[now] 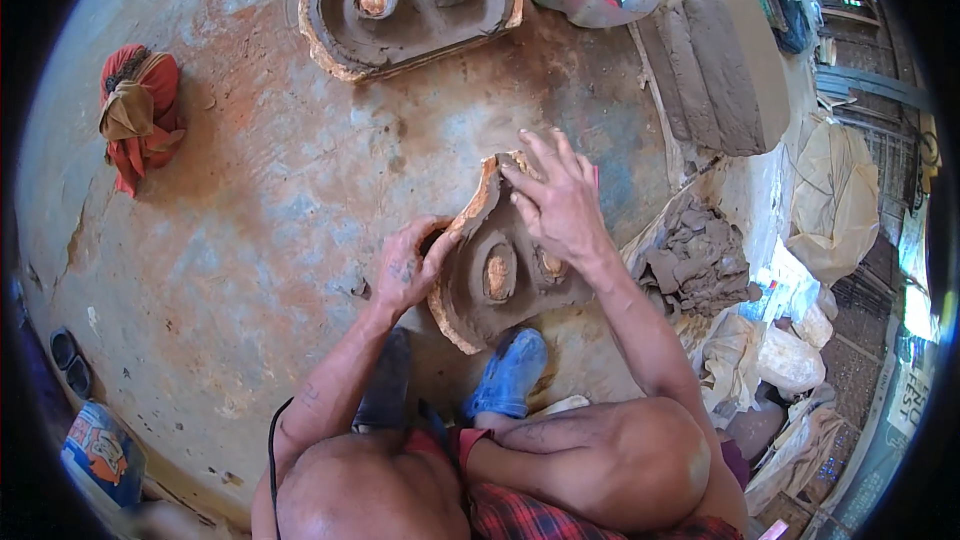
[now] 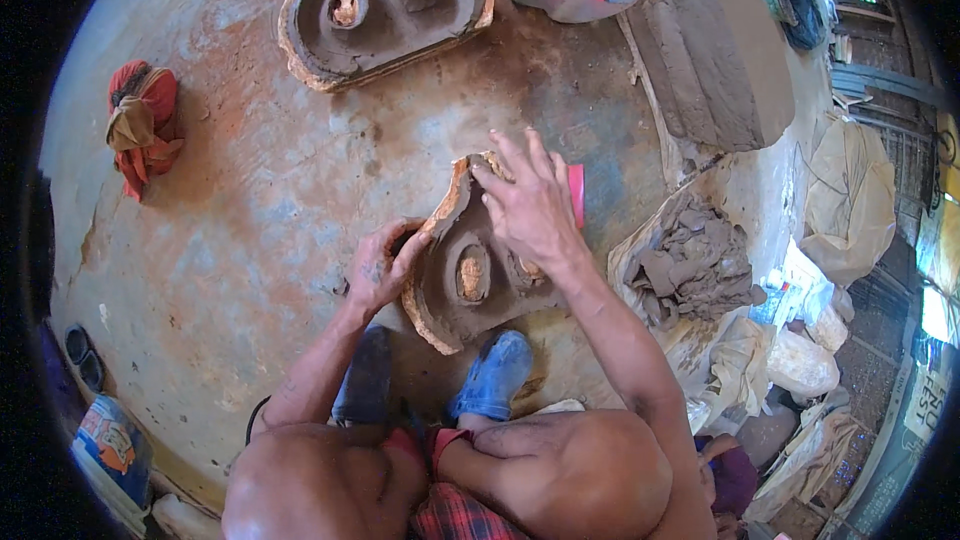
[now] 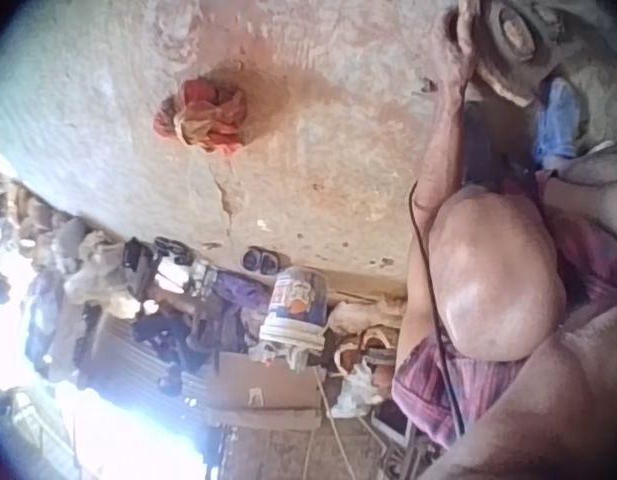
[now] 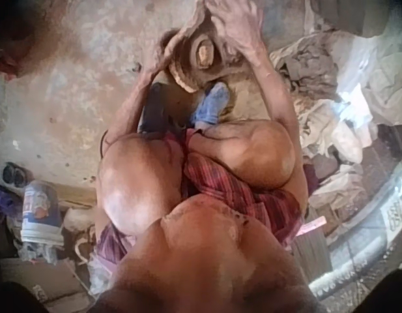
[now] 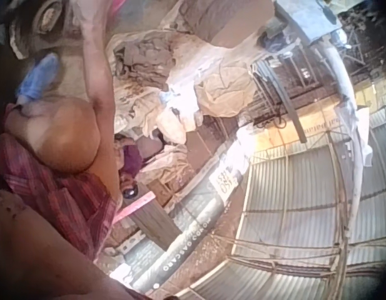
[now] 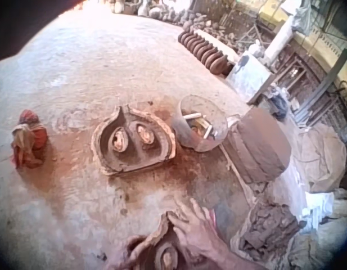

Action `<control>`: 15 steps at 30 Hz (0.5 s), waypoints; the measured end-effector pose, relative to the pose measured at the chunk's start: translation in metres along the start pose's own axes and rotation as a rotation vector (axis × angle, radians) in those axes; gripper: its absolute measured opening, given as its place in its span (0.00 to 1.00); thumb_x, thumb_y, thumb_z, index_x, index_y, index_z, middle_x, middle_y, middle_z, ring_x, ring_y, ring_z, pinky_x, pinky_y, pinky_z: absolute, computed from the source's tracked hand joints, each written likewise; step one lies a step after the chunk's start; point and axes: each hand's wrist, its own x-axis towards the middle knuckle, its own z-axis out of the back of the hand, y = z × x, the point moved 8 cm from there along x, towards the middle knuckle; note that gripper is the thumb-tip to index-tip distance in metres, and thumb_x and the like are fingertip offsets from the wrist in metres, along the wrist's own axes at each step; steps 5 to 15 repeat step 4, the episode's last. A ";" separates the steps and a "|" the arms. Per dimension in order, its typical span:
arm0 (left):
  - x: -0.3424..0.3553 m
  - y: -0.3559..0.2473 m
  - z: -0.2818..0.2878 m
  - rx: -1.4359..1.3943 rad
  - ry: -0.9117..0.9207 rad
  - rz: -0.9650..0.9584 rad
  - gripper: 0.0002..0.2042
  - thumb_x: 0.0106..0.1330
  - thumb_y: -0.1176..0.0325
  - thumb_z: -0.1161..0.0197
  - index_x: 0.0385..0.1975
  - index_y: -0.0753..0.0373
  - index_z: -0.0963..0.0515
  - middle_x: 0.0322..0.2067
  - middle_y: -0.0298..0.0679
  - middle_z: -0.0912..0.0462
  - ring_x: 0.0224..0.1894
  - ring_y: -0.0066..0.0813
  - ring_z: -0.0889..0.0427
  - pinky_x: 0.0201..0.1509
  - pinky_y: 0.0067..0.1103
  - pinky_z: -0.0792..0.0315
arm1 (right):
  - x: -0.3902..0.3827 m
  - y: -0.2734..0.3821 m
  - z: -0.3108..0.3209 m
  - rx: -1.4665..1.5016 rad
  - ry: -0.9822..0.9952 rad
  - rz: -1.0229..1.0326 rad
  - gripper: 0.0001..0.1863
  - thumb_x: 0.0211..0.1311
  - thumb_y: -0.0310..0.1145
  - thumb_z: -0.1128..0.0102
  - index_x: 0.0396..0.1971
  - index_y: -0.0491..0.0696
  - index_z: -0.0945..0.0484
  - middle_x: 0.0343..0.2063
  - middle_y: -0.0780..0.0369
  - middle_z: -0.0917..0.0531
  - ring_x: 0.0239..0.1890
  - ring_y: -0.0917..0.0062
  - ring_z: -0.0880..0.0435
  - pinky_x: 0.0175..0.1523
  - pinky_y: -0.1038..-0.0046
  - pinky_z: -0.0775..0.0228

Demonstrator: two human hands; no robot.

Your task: The person shapes and finishes the interior of clay molds by hand and using a red scraper. The person presses and smooths clay into the molds, removes excess clay from the edges, and inserts small clay pieces into the mold features.

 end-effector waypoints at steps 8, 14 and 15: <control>0.002 0.003 -0.007 0.002 0.038 0.020 0.15 0.72 0.64 0.31 0.52 0.65 0.14 0.44 0.53 0.10 0.46 0.45 0.09 0.51 0.33 0.19 | 0.018 -0.029 -0.003 0.266 0.021 -0.083 0.32 0.59 0.35 0.28 0.66 0.53 0.20 0.73 0.60 0.29 0.78 0.51 0.39 0.78 0.46 0.44; 0.002 0.003 -0.007 0.002 0.038 0.020 0.15 0.72 0.64 0.31 0.52 0.65 0.14 0.44 0.53 0.10 0.46 0.45 0.09 0.51 0.33 0.19 | 0.018 -0.029 -0.003 0.266 0.021 -0.083 0.32 0.59 0.35 0.28 0.66 0.53 0.20 0.73 0.60 0.29 0.78 0.51 0.39 0.78 0.46 0.44; 0.002 0.003 -0.007 0.002 0.038 0.020 0.15 0.72 0.64 0.31 0.52 0.65 0.14 0.44 0.53 0.10 0.46 0.45 0.09 0.51 0.33 0.19 | 0.018 -0.029 -0.003 0.266 0.021 -0.083 0.32 0.59 0.35 0.28 0.66 0.53 0.20 0.73 0.60 0.29 0.78 0.51 0.39 0.78 0.46 0.44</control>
